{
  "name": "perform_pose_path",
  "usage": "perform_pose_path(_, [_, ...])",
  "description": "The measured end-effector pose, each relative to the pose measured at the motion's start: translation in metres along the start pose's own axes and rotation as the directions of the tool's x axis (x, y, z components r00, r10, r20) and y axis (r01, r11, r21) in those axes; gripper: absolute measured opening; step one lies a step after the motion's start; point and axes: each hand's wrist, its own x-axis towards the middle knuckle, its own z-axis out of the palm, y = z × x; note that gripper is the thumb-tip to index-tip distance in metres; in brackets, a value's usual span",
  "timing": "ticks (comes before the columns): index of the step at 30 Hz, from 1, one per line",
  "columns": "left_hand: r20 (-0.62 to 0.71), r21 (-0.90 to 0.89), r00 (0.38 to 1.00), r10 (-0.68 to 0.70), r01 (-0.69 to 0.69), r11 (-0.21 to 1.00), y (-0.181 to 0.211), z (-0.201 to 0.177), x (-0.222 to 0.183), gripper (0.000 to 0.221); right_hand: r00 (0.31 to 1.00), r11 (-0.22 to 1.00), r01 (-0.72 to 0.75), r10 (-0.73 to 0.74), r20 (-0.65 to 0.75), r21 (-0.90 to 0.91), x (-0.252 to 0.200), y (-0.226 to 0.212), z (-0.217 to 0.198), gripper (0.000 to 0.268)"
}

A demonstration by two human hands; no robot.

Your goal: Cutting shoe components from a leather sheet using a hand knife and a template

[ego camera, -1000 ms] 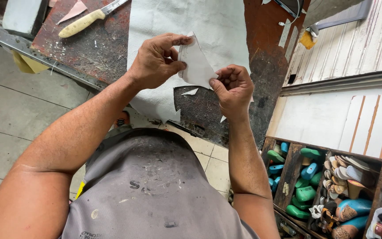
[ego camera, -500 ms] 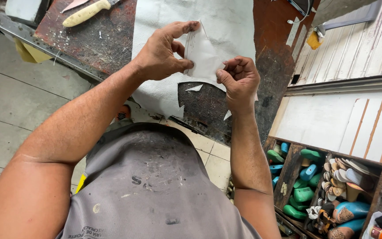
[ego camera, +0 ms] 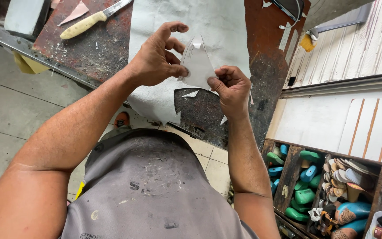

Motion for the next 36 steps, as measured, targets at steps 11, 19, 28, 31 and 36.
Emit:
perform_pose_path(11, [-0.084, -0.095, 0.995, -0.061, 0.053, 0.994, -0.01, 0.002, 0.005, 0.044, 0.999, 0.999, -0.046, 0.046, 0.013, 0.006, 0.002, -0.006, 0.004, 0.023])
perform_pose_path(19, [-0.072, -0.315, 0.989, -0.133, 0.104, 0.943, -0.021, 0.019, 0.009, 0.019, 0.963, 0.919, -0.05, 0.148, 0.226, -0.391, 0.001, -0.038, 0.028, 0.091])
perform_pose_path(28, [-0.359, 0.381, 0.883, 0.302, -0.157, 0.911, -0.008, 0.025, 0.0, 0.029, 0.948, 0.79, 0.208, -0.308, -0.08, -0.577, -0.006, -0.022, 0.032, 0.061])
perform_pose_path(31, [-0.272, 0.267, 0.933, 0.235, -0.161, 0.95, -0.008, 0.03, 0.0, 0.033, 0.991, 0.9, 0.083, -0.031, 0.127, -0.429, -0.007, -0.045, 0.04, 0.096])
perform_pose_path(36, [-0.249, 0.211, 0.939, 0.238, -0.187, 0.96, -0.012, 0.025, 0.0, 0.036, 0.992, 0.992, -0.123, 0.122, -0.042, -0.04, 0.004, -0.022, 0.032, 0.058])
